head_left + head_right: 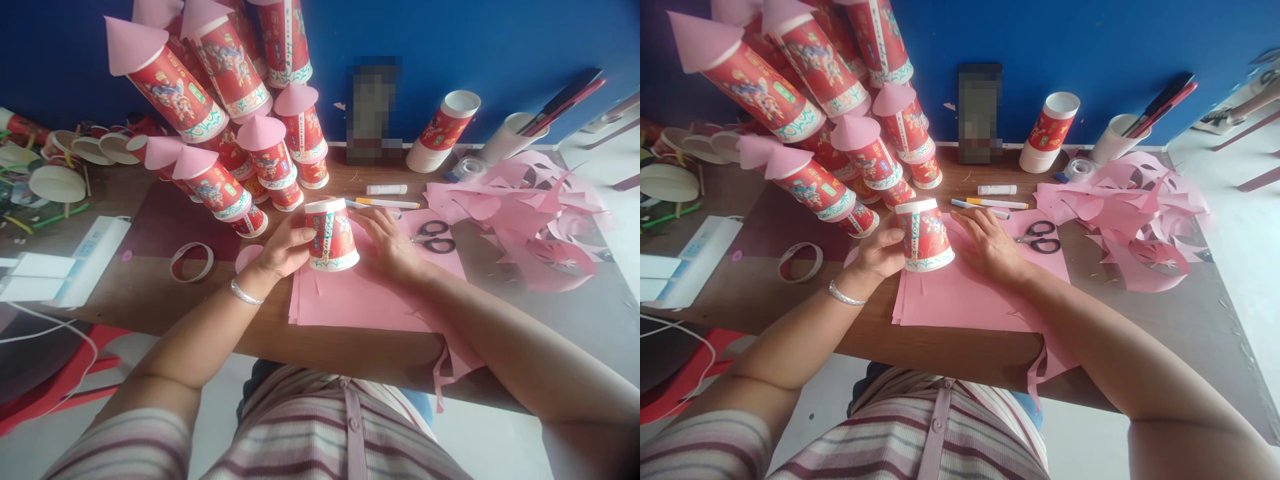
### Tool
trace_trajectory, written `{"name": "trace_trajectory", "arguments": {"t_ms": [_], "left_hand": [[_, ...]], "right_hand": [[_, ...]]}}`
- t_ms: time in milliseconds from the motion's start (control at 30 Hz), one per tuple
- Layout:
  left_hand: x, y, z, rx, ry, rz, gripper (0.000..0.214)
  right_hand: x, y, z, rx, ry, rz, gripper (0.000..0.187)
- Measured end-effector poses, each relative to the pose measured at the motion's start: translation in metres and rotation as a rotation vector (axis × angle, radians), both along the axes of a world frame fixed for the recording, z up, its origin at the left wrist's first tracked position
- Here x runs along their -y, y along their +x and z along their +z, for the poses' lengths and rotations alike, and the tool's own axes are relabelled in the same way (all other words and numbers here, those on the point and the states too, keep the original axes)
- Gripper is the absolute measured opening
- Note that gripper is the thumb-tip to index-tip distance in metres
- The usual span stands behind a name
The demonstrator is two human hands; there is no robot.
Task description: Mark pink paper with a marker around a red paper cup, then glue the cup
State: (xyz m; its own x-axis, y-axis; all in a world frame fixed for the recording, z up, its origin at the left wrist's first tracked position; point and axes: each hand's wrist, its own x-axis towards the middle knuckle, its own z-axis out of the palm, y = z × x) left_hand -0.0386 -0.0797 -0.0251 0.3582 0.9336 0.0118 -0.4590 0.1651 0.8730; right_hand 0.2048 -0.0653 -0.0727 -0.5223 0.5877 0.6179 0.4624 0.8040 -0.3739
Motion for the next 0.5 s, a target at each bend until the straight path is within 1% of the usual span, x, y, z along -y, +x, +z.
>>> {"name": "trace_trajectory", "arguments": {"t_ms": [167,333,433,500], "left_hand": [[-0.0008,-0.0005,-0.0005,0.003,0.007,0.007,0.056],[-0.0035,-0.0029,-0.0053,-0.070,0.057,-0.014,0.059],[-0.0051,-0.0037,-0.0084,-0.154,0.118,-0.027,0.065],[-0.0052,-0.0037,-0.0093,-0.253,0.199,-0.047,0.068]], "right_hand": [[-0.0022,0.0018,-0.0010,0.007,-0.008,0.001,0.061],[-0.0012,0.0021,-0.0010,0.016,-0.033,-0.007,0.046],[-0.0024,0.0049,0.0000,0.018,-0.085,-0.130,0.040],[-0.0061,0.0088,-0.0002,0.014,-0.116,-0.229,0.038]]}}
